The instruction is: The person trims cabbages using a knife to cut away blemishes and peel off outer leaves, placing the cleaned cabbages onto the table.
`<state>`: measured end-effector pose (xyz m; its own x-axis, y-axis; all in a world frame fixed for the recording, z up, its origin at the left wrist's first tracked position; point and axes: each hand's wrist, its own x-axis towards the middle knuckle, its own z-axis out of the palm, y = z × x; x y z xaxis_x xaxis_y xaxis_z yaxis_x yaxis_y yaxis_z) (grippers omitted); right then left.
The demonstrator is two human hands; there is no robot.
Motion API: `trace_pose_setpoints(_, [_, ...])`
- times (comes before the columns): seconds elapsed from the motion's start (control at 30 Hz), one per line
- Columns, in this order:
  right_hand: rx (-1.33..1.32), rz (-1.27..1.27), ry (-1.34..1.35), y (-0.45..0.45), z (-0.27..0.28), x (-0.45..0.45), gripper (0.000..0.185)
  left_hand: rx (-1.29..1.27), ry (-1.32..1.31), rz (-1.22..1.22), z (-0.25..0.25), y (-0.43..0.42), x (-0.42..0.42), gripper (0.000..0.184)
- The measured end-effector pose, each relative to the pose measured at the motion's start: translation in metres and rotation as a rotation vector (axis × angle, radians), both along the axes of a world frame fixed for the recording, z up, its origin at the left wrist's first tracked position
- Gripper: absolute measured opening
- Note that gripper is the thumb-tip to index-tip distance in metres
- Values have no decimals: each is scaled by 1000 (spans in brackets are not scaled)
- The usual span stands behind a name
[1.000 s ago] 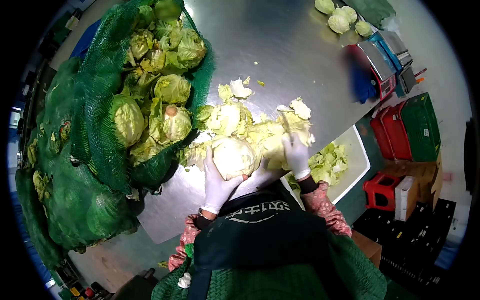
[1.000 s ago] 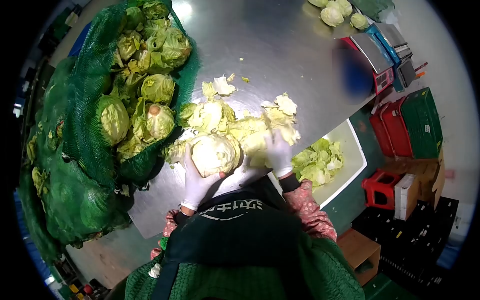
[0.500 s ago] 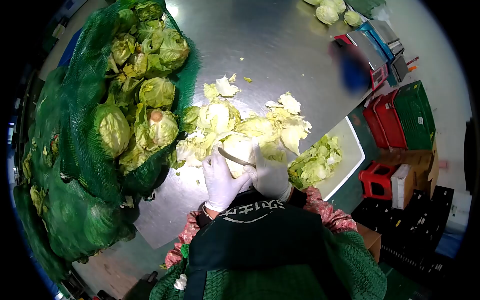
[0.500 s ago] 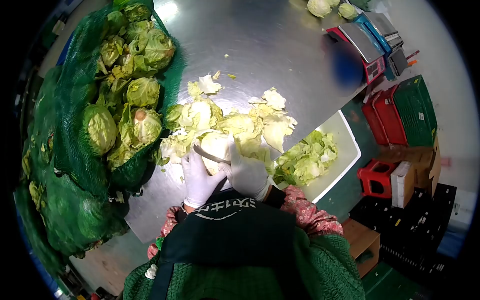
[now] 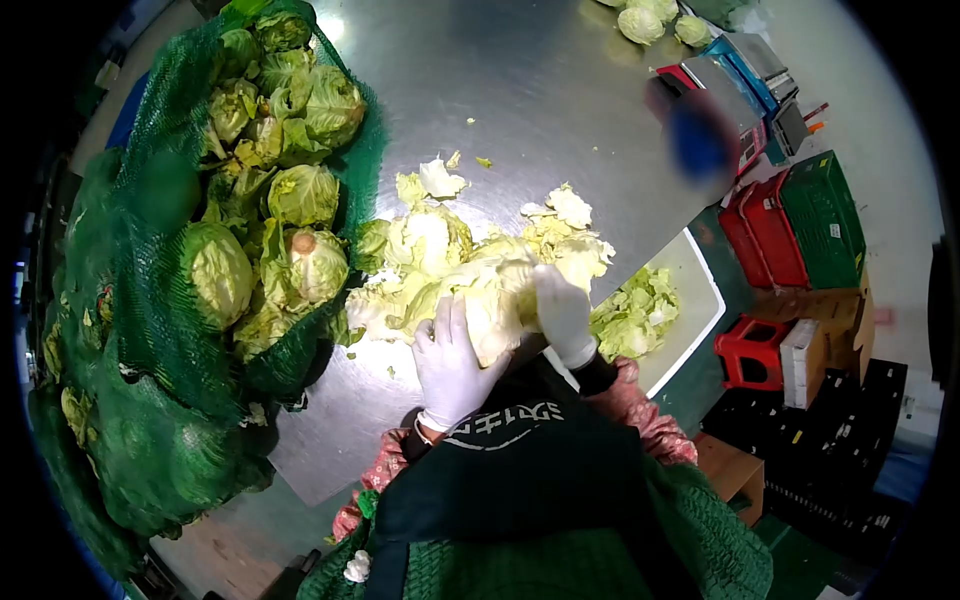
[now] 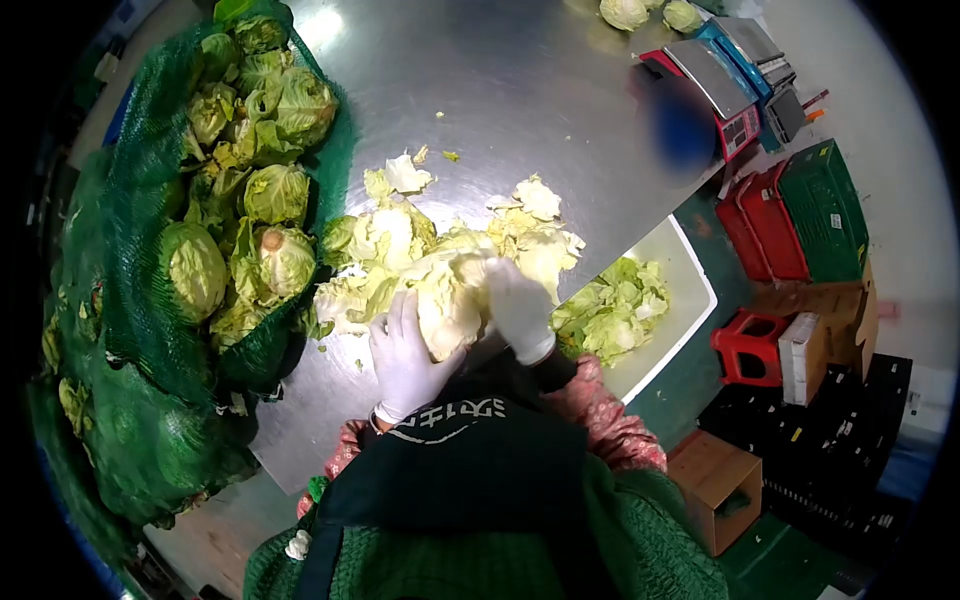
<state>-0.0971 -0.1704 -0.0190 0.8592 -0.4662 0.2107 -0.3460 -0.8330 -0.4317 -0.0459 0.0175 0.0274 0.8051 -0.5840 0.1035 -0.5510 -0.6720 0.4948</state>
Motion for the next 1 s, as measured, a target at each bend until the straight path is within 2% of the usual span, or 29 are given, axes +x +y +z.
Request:
trace_pose_setpoints(0.03, [1,-2,-3,-8,-6,3,29,-46,-22,-29,-3,5,2,98])
trace_pose_setpoints(0.1, [141,-110,-221,-20,-15,4,31,-134,8,-87,-8,22,9,100])
trace_pose_setpoints(0.13, [143,-109,-218,-24,-14,1,31,-132,10,-85,-13,35,13,100])
trace_pose_setpoints(0.2, [572,-243,-106,-32,-14,-3,34,-219,253,-152,-23,64,19,102])
trace_pose_setpoints(0.27, [604,-263,-25,-36,-18,-5,31,-206,347,-133,-29,88,18,103])
trace_pose_setpoints(0.33, [345,-374,23,-14,36,0,31,-223,502,-120,-33,103,17,105])
trace_pose_setpoints(0.4, [627,85,-43,7,56,-1,45,-272,571,-101,-29,95,12,105])
trace_pose_setpoints(0.43, [613,243,-102,24,72,1,49,-275,530,-118,-19,86,11,106])
trace_pose_setpoints(0.47, [477,326,-200,42,87,4,52,-270,491,-116,-16,76,7,103])
trace_pose_setpoints(0.53, [284,329,-340,63,86,13,60,-259,413,-109,-12,57,-1,98])
trace_pose_setpoints(0.6, [142,292,-234,62,55,15,54,-345,398,143,-21,42,-8,87])
trace_pose_setpoints(0.63, [85,372,-209,56,38,17,47,-378,367,178,-17,38,-7,77])
trace_pose_setpoints(0.67, [31,452,-187,50,22,19,40,-374,367,178,-16,41,-8,77])
trace_pose_setpoints(0.73, [20,146,54,44,19,29,26,-400,376,121,-18,44,-5,77])
trace_pose_setpoints(0.77, [21,144,50,37,17,30,26,-458,415,131,-20,46,-5,77])
trace_pose_setpoints(0.83, [-58,104,-130,16,11,30,19,-534,461,124,-30,54,-3,77])
trace_pose_setpoints(0.9, [8,83,-154,17,5,29,16,-600,517,126,-33,61,-7,77])
trace_pose_setpoints(0.93, [64,61,-188,17,4,29,14,-668,639,163,-29,62,-7,79])
trace_pose_setpoints(0.97, [63,66,-190,14,5,29,14,-739,757,200,-26,60,-5,80])
trace_pose_setpoints(1.0, [39,54,-148,11,6,28,14,-742,753,201,-30,64,-3,80])
